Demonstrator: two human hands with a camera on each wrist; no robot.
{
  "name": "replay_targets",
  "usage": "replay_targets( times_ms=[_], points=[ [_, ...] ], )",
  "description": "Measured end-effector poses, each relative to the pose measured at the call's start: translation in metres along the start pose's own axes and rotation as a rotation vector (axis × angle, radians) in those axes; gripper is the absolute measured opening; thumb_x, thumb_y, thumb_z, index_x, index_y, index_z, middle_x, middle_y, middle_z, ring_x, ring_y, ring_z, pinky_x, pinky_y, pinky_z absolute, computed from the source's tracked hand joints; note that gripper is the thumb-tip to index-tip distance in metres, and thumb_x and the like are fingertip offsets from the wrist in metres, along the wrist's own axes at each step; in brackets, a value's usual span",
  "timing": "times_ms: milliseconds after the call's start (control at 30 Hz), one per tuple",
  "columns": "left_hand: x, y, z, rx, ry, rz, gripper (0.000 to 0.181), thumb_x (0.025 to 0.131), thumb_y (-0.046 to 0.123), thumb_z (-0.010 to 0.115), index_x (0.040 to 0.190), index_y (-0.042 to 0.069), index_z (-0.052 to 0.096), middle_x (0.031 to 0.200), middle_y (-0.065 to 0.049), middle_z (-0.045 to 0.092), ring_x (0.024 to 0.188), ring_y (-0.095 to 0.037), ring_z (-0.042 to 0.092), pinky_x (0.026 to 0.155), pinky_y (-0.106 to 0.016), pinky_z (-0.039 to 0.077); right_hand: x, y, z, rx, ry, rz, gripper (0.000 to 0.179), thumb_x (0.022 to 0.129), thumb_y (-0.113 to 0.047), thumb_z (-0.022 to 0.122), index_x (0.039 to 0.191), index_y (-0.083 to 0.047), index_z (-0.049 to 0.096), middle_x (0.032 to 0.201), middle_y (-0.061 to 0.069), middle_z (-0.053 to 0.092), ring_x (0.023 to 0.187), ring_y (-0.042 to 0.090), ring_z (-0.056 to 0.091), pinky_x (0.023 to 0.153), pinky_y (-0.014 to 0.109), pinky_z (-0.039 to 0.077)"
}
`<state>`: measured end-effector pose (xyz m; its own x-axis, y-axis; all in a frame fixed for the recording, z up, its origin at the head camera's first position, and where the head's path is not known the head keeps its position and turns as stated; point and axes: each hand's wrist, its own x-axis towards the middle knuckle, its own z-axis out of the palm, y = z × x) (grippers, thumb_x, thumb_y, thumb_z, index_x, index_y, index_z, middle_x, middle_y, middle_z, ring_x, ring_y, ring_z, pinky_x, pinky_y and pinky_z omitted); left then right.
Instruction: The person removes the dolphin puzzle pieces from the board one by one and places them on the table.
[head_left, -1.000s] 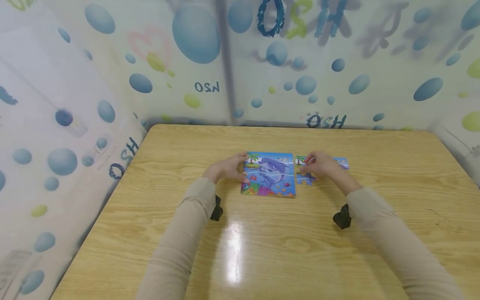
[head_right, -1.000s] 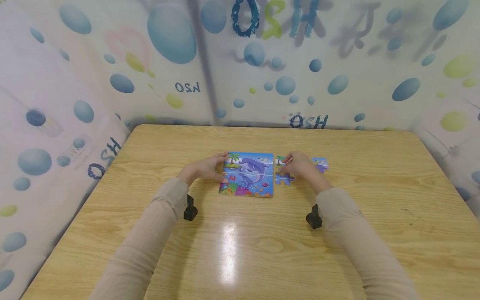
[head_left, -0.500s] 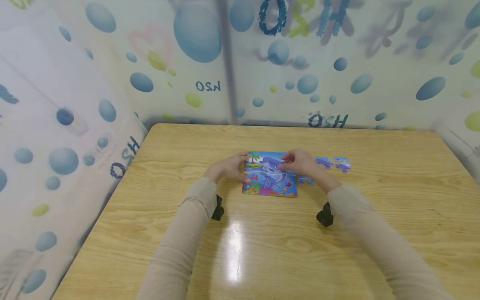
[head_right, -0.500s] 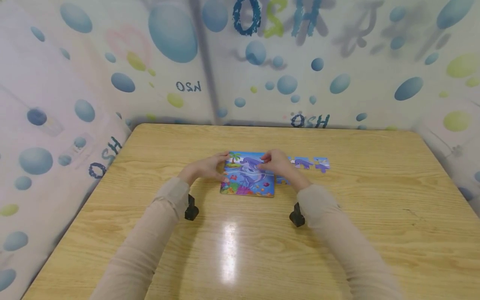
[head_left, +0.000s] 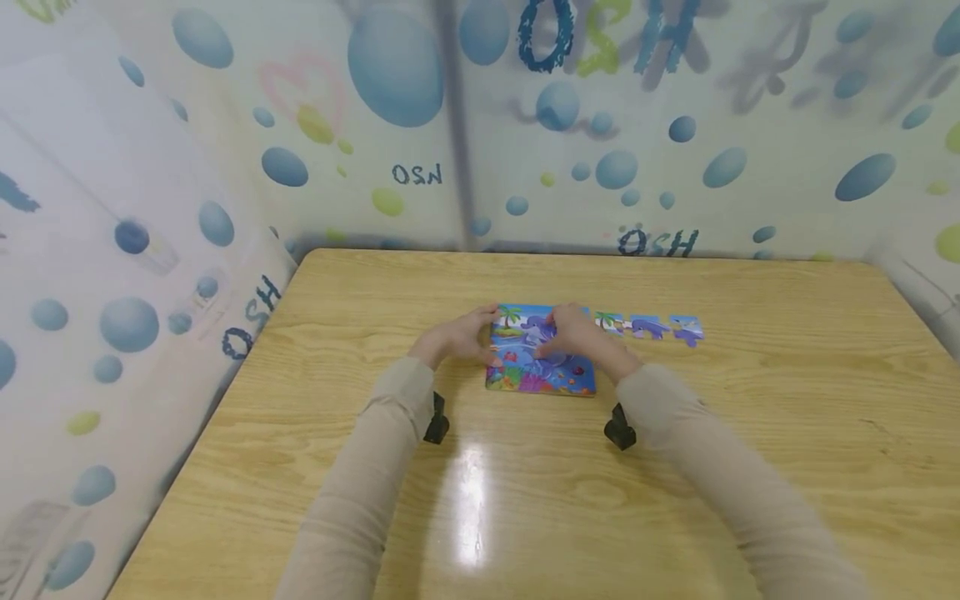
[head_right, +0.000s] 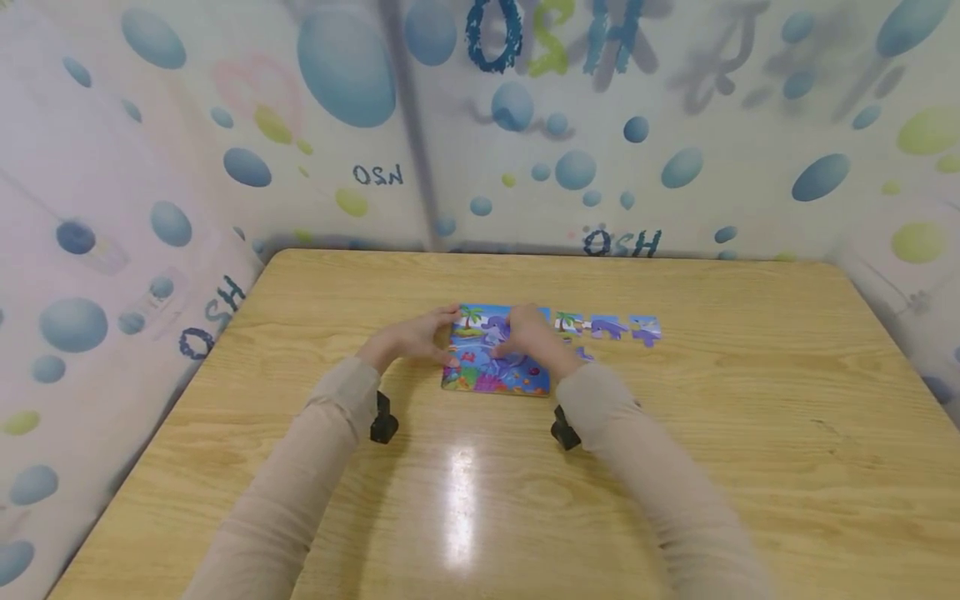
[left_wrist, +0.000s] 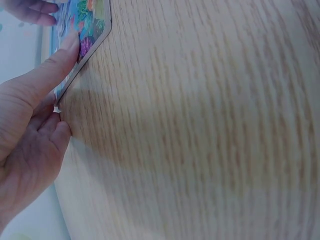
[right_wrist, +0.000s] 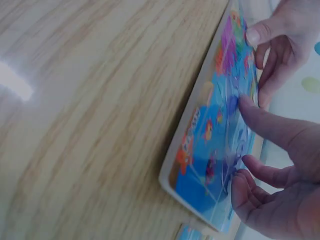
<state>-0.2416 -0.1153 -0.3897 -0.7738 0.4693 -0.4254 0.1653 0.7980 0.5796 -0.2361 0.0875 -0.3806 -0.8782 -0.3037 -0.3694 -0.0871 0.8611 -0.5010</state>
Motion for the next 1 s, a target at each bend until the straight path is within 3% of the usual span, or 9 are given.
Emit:
replay_targets(
  times_ms=[300, 1000],
  points=[
    [-0.0004, 0.0022, 0.0018, 0.003, -0.004, -0.002, 0.091, 0.078, 0.024, 0.071, 0.147, 0.01, 0.014, 0.156, -0.002, 0.0, 0.143, -0.024, 0.001, 0.118, -0.04, 0.009, 0.0059, -0.0062, 0.0039, -0.099, 0.001, 0.057, 0.061, 0.077, -0.027, 0.073, 0.123, 0.005, 0.051, 0.13, 0.022, 0.045, 0.124, 0.035, 0.041, 0.105, 0.043, 0.039],
    [0.0006, 0.0018, 0.0004, 0.005, 0.004, -0.006, 0.091, 0.078, 0.022, 0.072, 0.147, 0.009, 0.014, 0.156, -0.002, 0.0, 0.143, -0.024, 0.001, 0.118, -0.039, 0.01, 0.0014, -0.0094, 0.0056, 0.009, 0.045, 0.075, 0.061, 0.076, -0.021, 0.074, 0.123, 0.005, 0.045, 0.122, 0.019, 0.052, 0.115, 0.033, 0.049, 0.1, 0.041, 0.044]
  ],
)
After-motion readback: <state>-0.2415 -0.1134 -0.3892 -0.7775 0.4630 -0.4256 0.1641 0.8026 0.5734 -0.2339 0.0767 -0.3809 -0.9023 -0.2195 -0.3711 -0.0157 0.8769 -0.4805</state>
